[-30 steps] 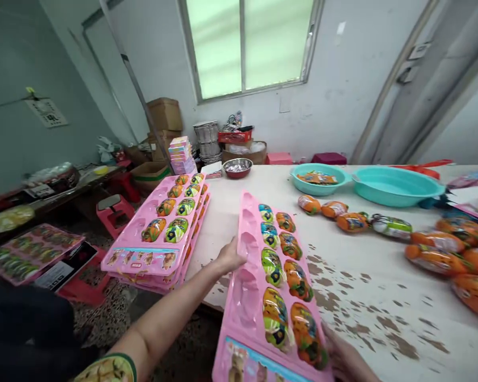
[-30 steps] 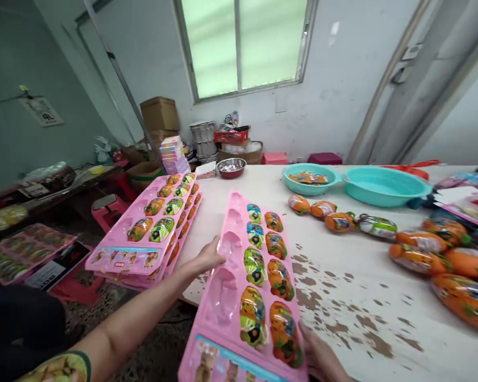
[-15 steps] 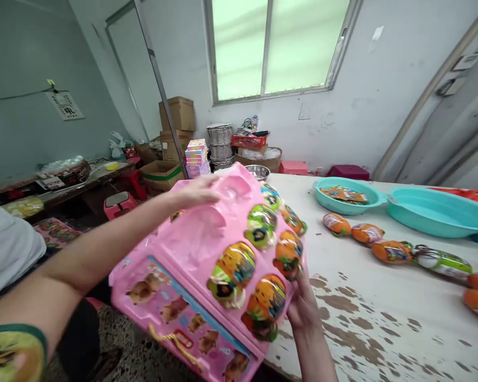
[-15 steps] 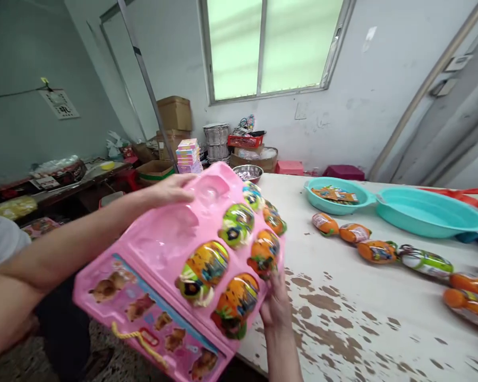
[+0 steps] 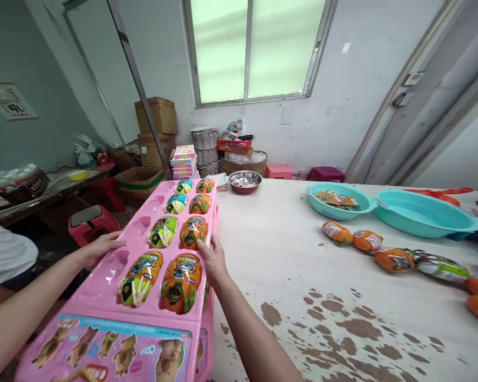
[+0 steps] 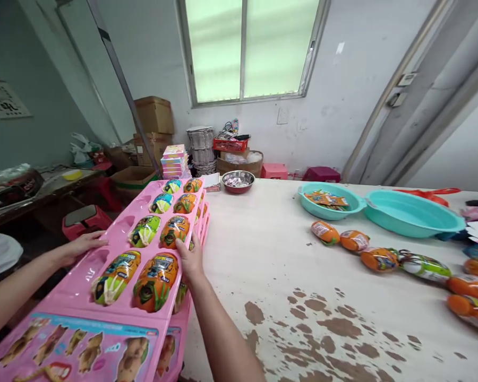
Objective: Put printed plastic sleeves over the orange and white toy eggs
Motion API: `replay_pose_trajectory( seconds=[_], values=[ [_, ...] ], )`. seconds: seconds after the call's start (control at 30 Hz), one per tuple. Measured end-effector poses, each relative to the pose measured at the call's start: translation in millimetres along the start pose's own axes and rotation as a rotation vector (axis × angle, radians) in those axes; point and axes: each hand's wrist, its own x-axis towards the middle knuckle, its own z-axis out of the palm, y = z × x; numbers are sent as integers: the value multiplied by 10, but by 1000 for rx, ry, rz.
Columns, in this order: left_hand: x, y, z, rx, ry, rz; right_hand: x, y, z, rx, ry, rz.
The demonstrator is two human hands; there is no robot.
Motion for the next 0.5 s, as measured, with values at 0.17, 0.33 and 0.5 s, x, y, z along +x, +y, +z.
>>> replay_pose_trajectory(
  seconds=[0.17, 0.33, 0.5],
  values=[
    [111, -78, 68, -77, -31, -51, 83, -1, -97, -113, 24, 4],
    [82, 99, 21, -24, -91, -159, -257, -185, -529, -325, 237, -21],
    [-21, 253, 85, 197, 162, -149, -1322, -356, -1717, -579, 640, 8]
  ],
)
